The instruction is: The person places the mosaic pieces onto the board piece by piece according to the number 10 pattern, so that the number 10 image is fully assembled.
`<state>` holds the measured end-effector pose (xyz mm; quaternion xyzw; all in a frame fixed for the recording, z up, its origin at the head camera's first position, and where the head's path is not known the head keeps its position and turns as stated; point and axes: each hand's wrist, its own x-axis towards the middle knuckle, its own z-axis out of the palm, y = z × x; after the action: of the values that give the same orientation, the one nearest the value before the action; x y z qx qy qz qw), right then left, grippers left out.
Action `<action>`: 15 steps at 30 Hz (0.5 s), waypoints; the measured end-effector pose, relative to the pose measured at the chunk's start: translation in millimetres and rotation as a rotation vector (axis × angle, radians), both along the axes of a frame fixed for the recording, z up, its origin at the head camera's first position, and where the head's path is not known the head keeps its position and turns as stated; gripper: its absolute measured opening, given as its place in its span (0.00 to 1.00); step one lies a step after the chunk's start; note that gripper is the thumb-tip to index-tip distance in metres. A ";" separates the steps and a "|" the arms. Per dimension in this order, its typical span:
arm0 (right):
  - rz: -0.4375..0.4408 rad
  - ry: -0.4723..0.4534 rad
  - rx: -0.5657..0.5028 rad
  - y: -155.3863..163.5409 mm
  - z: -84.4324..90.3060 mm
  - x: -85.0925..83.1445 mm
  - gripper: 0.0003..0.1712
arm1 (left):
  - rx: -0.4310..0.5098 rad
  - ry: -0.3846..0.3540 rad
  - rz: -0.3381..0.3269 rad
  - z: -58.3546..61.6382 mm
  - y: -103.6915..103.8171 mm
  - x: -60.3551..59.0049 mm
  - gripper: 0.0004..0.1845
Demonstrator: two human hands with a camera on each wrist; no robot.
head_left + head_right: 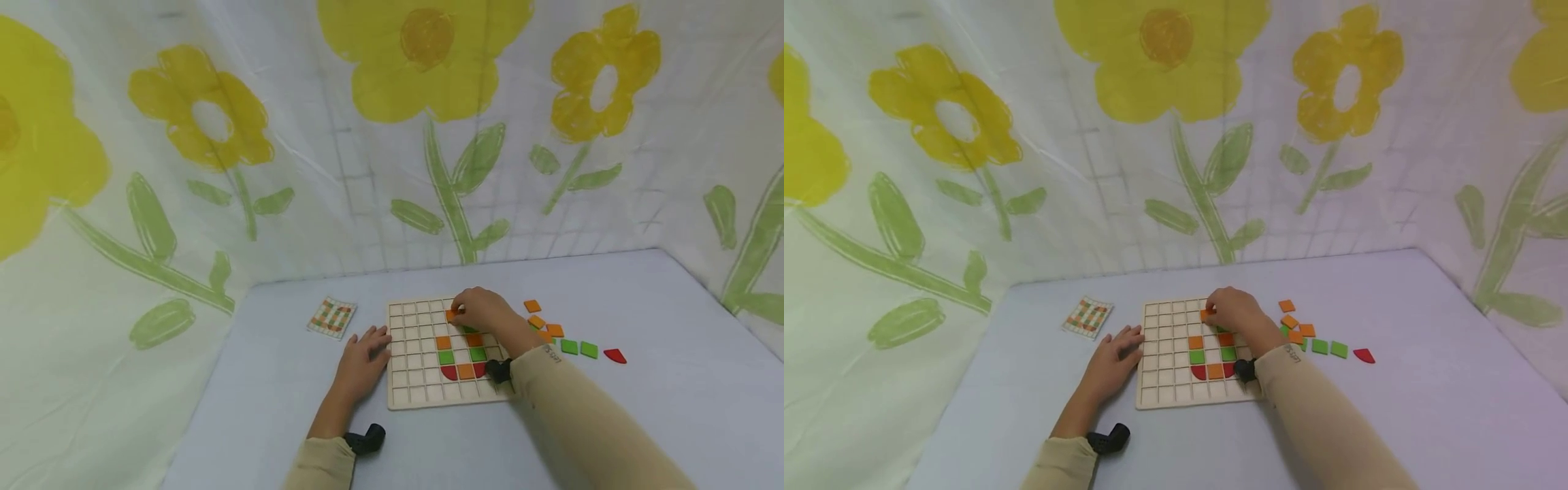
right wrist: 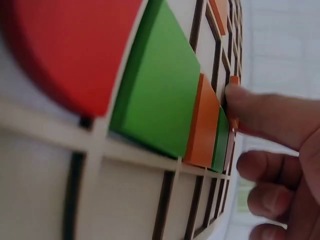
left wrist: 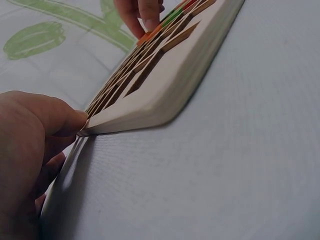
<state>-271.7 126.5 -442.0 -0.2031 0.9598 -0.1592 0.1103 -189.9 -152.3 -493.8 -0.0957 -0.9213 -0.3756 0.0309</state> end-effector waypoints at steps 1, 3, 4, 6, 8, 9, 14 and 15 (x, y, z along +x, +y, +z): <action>-0.008 0.001 0.003 1.4 1.3 0.4 0.19 | -0.008 0.002 -0.003 0.8 -0.2 -0.5 0.17; -0.021 0.000 0.004 4.2 4.0 0.8 0.19 | -0.017 0.001 -0.007 1.6 -1.0 -1.7 0.17; -0.023 -0.003 0.005 5.3 5.4 0.9 0.19 | -0.020 0.000 -0.007 2.1 -1.3 -2.1 0.17; -0.036 -0.017 -0.001 7.2 6.3 0.7 0.20 | -0.023 0.002 -0.004 1.7 -2.1 -2.8 0.17; -0.034 -0.021 -0.006 8.0 5.2 -0.4 0.20 | -0.023 0.003 -0.001 1.5 -2.7 -2.8 0.17; -0.028 -0.017 -0.003 7.9 4.1 -1.3 0.18 | -0.021 0.001 0.003 1.5 -2.8 -2.6 0.17; -0.019 -0.010 -0.007 6.4 -0.6 -2.6 0.13 | 0.009 -0.013 0.003 0.1 -0.5 -0.2 0.17; -0.028 -0.013 -0.009 6.7 -0.8 -2.0 0.13 | 0.016 -0.017 0.001 0.0 0.3 0.3 0.17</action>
<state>-273.7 133.2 -442.8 -0.1893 0.9610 -0.1664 0.1135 -189.6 -152.0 -493.9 -0.0918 -0.9186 -0.3836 0.0238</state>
